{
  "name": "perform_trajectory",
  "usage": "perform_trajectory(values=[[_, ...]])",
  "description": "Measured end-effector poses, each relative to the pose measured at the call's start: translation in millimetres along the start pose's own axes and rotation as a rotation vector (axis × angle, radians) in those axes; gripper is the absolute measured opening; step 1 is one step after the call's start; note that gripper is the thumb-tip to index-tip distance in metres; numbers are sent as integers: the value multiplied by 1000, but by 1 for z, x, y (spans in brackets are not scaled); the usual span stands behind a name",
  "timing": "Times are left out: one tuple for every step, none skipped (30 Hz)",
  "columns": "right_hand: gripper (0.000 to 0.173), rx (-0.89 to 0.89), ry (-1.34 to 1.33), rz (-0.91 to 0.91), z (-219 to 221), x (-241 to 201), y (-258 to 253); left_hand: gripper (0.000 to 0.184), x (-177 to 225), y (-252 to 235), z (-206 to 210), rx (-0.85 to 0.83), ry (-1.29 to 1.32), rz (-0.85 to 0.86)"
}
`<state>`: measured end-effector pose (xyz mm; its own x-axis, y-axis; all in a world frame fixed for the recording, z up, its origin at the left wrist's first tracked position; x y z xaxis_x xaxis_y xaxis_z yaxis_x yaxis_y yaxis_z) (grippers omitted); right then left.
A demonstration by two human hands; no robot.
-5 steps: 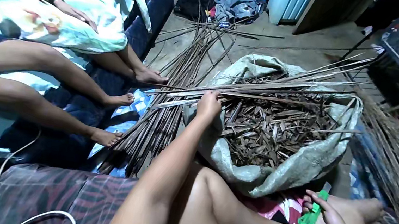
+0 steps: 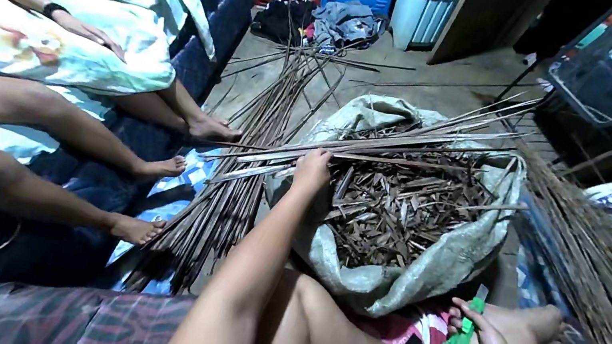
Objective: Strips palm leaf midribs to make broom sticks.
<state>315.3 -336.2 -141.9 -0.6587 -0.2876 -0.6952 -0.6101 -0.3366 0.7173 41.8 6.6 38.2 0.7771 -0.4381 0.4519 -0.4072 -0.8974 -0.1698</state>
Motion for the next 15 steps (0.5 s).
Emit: perform_trajectory(values=[[26,-2,-6,7,2,0,1,39,-21,-20,35,58,1,63],[25,4,-10,12,4,-1,3,44,-30,-34,56,49,3,94],[25,8,-5,15,7,-4,7,50,-31,-42,67,0,0,100],[24,-9,17,19,11,-8,13,57,-29,-47,72,-65,-4,82],[24,-8,33,20,12,-11,17,64,-27,-50,77,-117,-15,49],[24,-7,38,20,12,-11,16,70,-26,-53,80,-150,-28,10],[23,4,35,21,11,-9,14,73,-27,-54,83,-177,-56,-29],[23,28,38,14,11,-8,15,73,-28,-55,85,-196,-83,-63],[23,20,60,11,14,-11,20,70,-29,-55,87,-201,-110,-84],[24,5,67,12,13,-10,19,64,-31,-56,87,-185,-129,-94],[24,-10,62,12,9,-7,14,56,-31,-57,87,-149,-136,-94],[24,-13,45,12,6,-3,8,49,-31,-57,85,-113,-145,-87],[24,10,22,8,4,1,2,43,-30,-57,82,-83,-149,-73],[24,15,13,7,4,4,0,38,-29,-56,79,-60,-153,-51],[24,15,12,6,3,5,-1,34,-28,-54,77,-40,-159,-19]])
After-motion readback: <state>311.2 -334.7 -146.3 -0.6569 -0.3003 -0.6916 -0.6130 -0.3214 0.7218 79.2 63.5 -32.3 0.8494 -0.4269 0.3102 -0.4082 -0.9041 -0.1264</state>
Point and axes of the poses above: each hand's wrist, its own y-axis away from the middle knuckle, its own z-axis out of the palm, x = y × z, the point moved 5 cm from there along -y, towards the middle knuckle, and after that the axes turned 15 degrees about x, right-handed, at the moved point
